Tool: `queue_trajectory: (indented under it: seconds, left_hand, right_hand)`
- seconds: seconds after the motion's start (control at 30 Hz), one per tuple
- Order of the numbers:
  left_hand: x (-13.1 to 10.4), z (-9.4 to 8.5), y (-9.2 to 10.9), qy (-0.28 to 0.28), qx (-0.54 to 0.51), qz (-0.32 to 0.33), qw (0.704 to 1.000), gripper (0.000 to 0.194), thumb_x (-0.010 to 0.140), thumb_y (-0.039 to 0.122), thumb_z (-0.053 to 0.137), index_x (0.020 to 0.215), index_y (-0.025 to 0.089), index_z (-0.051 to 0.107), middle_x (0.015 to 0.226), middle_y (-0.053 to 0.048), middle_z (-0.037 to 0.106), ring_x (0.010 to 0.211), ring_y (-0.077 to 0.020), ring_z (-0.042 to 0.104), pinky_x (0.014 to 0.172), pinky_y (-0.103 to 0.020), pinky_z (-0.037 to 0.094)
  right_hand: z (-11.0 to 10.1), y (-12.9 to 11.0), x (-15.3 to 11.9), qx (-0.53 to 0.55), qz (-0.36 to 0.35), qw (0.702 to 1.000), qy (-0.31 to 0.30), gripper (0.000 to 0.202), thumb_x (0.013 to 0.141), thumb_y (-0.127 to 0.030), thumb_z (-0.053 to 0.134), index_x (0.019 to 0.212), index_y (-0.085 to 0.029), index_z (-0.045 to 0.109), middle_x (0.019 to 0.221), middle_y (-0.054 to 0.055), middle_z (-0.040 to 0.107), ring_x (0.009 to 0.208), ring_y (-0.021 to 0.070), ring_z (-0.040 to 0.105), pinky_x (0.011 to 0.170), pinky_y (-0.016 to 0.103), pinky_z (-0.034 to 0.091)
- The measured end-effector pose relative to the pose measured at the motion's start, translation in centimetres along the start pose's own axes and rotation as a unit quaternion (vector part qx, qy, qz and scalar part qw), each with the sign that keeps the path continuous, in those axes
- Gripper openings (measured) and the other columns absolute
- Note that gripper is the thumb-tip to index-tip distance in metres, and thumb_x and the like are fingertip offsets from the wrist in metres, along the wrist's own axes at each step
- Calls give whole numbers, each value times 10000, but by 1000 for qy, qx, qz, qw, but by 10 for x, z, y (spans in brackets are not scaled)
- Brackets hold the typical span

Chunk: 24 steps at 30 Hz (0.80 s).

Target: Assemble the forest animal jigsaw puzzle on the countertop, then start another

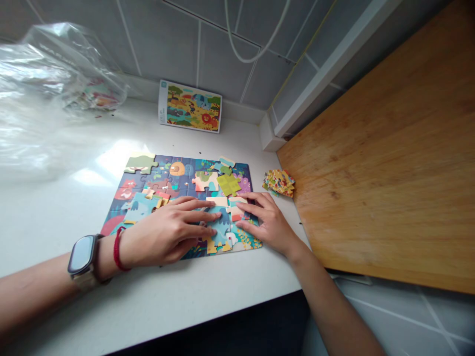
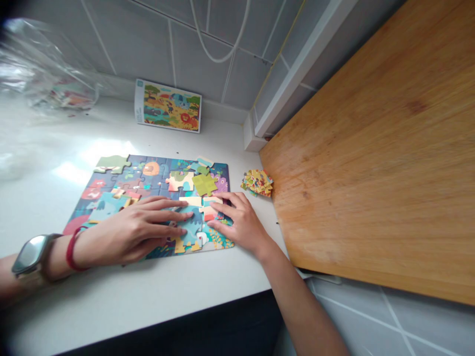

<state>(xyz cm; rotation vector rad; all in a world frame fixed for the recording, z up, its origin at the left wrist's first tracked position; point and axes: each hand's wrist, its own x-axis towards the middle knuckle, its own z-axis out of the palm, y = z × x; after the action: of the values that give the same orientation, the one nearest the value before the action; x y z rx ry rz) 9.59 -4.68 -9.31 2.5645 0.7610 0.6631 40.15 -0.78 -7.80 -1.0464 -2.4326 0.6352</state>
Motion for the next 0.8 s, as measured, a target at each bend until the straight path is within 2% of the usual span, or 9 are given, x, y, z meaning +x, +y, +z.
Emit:
queue_trajectory:
  seconds: [0.2, 0.3, 0.37, 0.43, 0.63, 0.8]
  left_hand:
    - [1, 0, 1, -4, 11, 10, 1000, 327, 974, 159, 580, 1213, 288, 763, 1418, -33, 710, 1415, -290, 573, 1171, -463, 482]
    - [1, 0, 1, 4, 9, 15, 1000, 322, 976, 161, 581, 1211, 284, 764, 1422, -35, 707, 1413, -290, 576, 1173, -465, 484]
    - [1, 0, 1, 6, 4, 13, 1000, 320, 976, 159, 583, 1208, 284, 764, 1425, -33, 706, 1411, -286, 578, 1181, -462, 479]
    - [1, 0, 1, 7, -3, 8, 1000, 322, 971, 155, 590, 1205, 292, 763, 1422, -29, 708, 1409, -280, 580, 1191, -460, 472]
    - [0, 1, -1, 7, -10, 7, 1000, 339, 956, 151, 606, 1220, 301, 758, 1429, -26, 703, 1416, -283, 576, 1195, -466, 472]
    - [0, 0, 0, 4, 1, 11, 1000, 338, 970, 142, 573, 1213, 286, 759, 1435, -27, 699, 1411, -287, 579, 1176, -467, 489]
  right_hand:
    - [1, 2, -1, 41, 36, 998, 19, 497, 867, -450, 850, 1332, -315, 737, 1283, 96, 665, 1233, 296, 607, 1098, 512, 524]
    - [2, 4, -2, 90, 75, 992, 50, 442, 919, -424, 805, 1341, -313, 733, 1168, 77, 662, 1057, 239, 659, 930, 406, 594]
    - [4, 5, -2, 119, 102, 985, 74, 336, 977, -385, 736, 1301, -299, 756, 1080, 65, 674, 930, 205, 660, 801, 347, 594]
    - [5, 5, -1, 147, 125, 976, 97, 267, 1001, -378, 696, 1233, -284, 788, 1033, 64, 689, 884, 196, 659, 755, 329, 585]
    - [3, 10, 1, 244, 156, 948, 129, 287, 932, -415, 767, 1170, -261, 810, 958, 43, 660, 871, 180, 640, 793, 323, 596]
    - [0, 13, -2, 283, 186, 936, 101, 362, 940, -419, 738, 1256, -246, 771, 972, 39, 656, 931, 188, 640, 888, 358, 591]
